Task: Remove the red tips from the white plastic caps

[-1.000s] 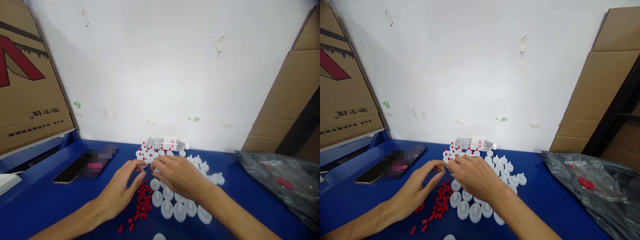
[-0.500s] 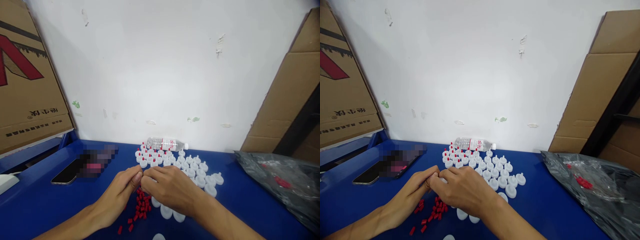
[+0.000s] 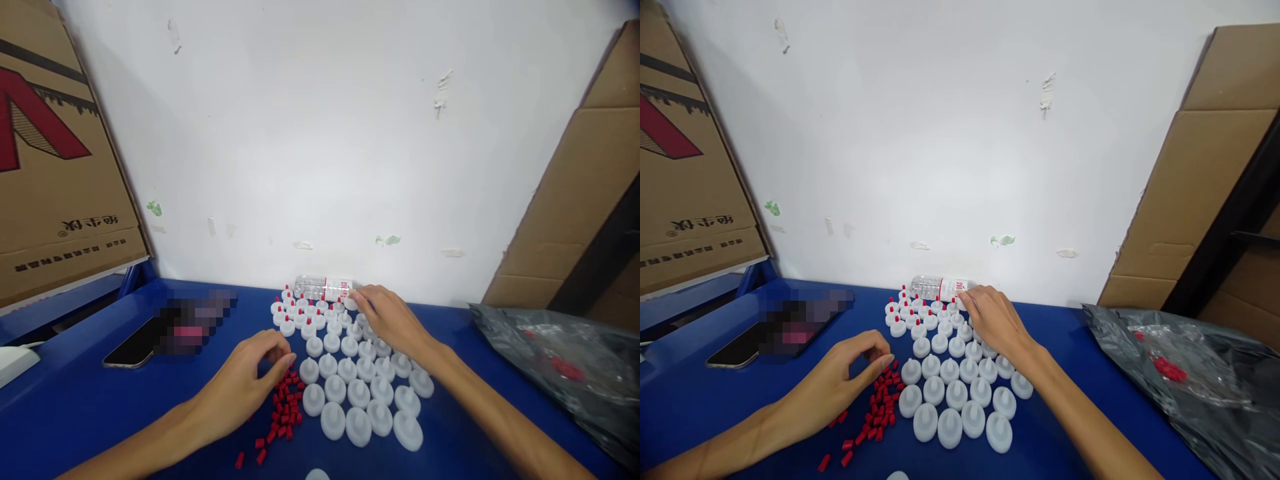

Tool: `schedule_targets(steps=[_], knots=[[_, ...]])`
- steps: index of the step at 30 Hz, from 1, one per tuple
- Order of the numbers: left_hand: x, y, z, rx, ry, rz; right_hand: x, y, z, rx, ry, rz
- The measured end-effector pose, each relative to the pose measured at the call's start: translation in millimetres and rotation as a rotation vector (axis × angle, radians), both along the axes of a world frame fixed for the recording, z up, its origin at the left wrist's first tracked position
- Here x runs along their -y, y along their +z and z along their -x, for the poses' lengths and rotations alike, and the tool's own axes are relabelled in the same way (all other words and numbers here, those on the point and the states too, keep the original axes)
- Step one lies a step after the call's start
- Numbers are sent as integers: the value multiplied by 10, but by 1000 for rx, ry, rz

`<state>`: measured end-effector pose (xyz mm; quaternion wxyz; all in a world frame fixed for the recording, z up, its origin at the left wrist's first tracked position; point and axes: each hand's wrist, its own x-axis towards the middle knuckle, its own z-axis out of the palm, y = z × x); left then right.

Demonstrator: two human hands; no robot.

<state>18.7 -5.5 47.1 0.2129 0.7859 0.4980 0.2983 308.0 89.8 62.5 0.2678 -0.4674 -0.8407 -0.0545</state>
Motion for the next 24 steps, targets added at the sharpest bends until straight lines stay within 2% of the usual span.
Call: schedule_targets(steps=[4, 9, 19, 24], knots=[[-54, -75, 42, -98, -10, -55, -16, -28, -24, 12, -16, 90], [-74, -92, 62, -156, -11, -68, -2, -33, -17, 48, -19, 132], [-48, -82, 53, -201, -17, -62, 3, -45, -9, 80, 11, 131], [-34, -75, 48, -199, -43, -82, 63, -17, 42, 49, 96, 120]])
